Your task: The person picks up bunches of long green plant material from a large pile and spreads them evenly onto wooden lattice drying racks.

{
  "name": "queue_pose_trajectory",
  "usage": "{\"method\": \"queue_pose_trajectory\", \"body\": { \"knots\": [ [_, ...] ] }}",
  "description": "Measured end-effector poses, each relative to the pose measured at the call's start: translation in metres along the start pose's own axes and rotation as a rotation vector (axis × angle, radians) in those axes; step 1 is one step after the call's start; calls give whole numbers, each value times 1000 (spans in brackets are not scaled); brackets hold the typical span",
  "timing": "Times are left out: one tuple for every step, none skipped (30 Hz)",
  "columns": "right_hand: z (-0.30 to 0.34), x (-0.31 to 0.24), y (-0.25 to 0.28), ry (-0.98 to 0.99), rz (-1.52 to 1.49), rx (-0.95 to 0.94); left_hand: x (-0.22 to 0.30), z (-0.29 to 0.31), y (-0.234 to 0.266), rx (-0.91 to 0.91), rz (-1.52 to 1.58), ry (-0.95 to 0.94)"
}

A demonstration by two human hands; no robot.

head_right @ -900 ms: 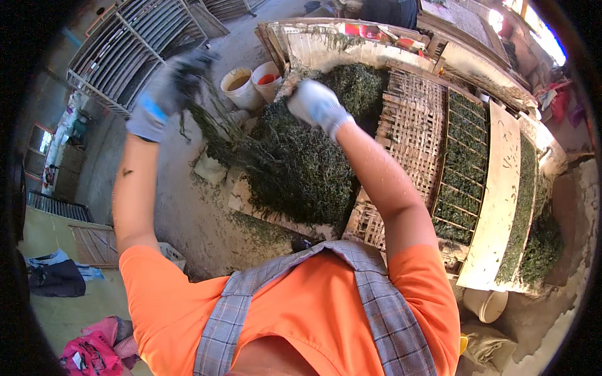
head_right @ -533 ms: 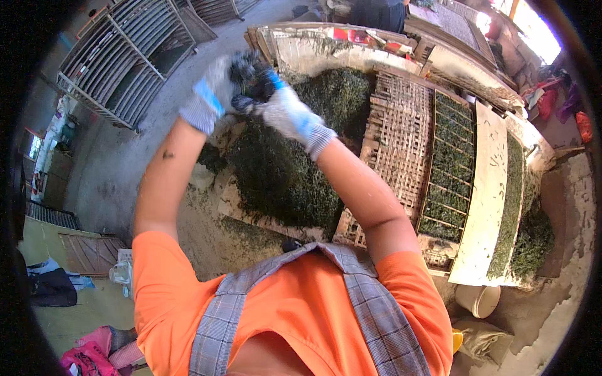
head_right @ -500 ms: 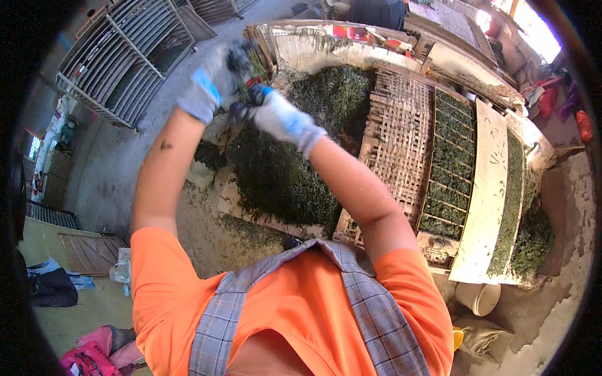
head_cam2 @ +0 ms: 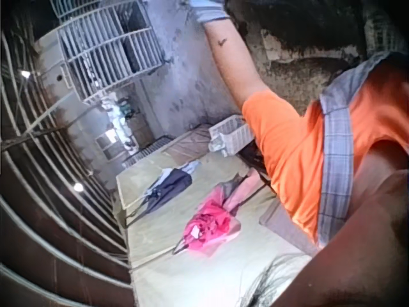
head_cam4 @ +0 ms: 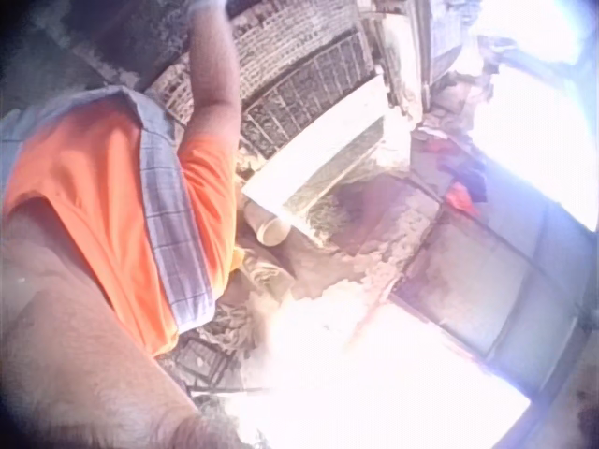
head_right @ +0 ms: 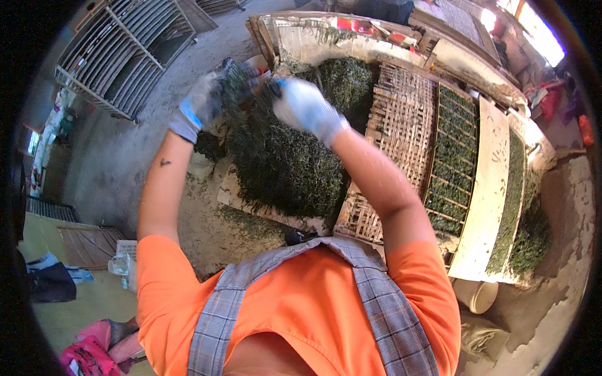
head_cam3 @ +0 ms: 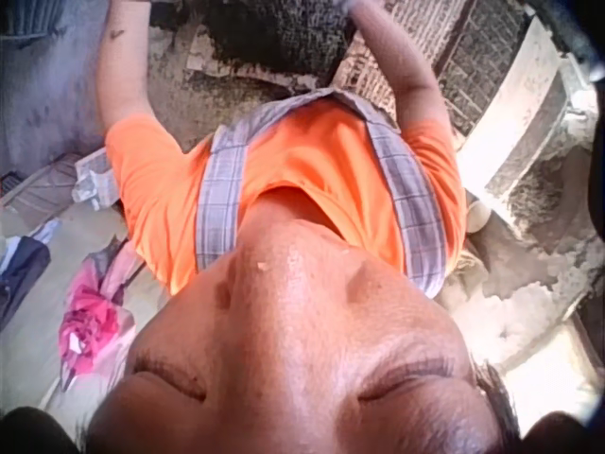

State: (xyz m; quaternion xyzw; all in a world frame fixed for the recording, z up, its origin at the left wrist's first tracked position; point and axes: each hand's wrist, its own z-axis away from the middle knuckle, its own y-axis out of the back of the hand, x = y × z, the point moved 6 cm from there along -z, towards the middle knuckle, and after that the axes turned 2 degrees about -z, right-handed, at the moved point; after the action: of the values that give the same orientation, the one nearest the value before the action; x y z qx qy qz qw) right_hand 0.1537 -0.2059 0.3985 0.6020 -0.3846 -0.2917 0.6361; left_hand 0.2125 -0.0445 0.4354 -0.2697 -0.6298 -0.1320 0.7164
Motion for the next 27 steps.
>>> {"method": "queue_pose_trajectory", "body": {
  "knots": [
    [-17, 9, 29, -132, -243, 86, -15, 4, -4, -34, 36, -25],
    [-39, 13, 55, -224, -483, 196, -29, 21, -4, -55, 69, -50],
    [-39, 14, 62, -188, -619, 320, -27, 21, -13, -117, -61, -107],
    [-46, 25, 31, -160, -595, 325, -23, 21, -26, -171, -196, -171],
    [-55, 37, -8, -132, -570, 322, -14, 18, -30, -214, -499, -267],
    [-47, 34, -31, -164, -646, 314, -10, 22, -31, -187, -584, -286],
    [-34, 17, -54, -170, -731, 304, -2, 33, -29, -141, -679, -298],
    [-17, 23, -101, -236, -759, 360, 8, 38, -42, -88, -553, -250],
    [3, 20, -138, -287, -816, 342, 16, 40, -44, -17, -434, -196],
    [23, 16, -176, -418, -818, 183, 16, 41, -35, 61, -371, -137],
    [42, 18, -227, -482, -859, -86, 15, 40, -29, 127, -300, -85],
    [64, 13, -253, -489, -924, -177, 19, 46, -36, 171, -262, -65],
    [87, 6, -243, -443, -990, -111, 24, 61, -41, 188, -250, -13],
    [109, 18, -239, -512, -910, 76, 26, 61, -55, 163, -234, 41],
    [132, 28, -233, -575, -817, 254, 12, 60, -67, 168, -210, 86],
    [139, 24, -205, -440, -1049, 321, -5, 60, -84, 180, -189, 134],
    [149, 22, -155, -311, -1274, 401, -21, 60, -106, 177, -172, 185],
    [160, 11, -120, -373, -1615, 277, -41, 59, -135, 165, -55, 262],
    [172, 1, -101, -301, -1671, 242, -62, 61, -162, 5, 38, 299],
    [180, -11, -102, -163, -2155, 302, -89, 58, -191, -64, 162, 335],
    [187, -26, -103, 3, -2645, 296, -117, 58, -223, -124, 284, 375],
    [208, -13, -91, 0, -2589, 442, -137, 61, -248, -183, 121, 256],
    [232, 1, -81, -21, -2520, 592, -156, 65, -273, -248, -33, 132],
    [256, 14, -69, -42, -2444, 731, -166, 72, -300, -300, -179, -6],
    [288, 31, -93, -140, -2543, 735, -195, 77, -323, -334, -67, 214],
    [323, 49, -117, -250, -2635, 757, -225, 83, -347, -348, 37, 438],
    [359, 66, -141, -366, -2722, 796, -257, 88, -367, -381, 157, 683]
  ]
}}
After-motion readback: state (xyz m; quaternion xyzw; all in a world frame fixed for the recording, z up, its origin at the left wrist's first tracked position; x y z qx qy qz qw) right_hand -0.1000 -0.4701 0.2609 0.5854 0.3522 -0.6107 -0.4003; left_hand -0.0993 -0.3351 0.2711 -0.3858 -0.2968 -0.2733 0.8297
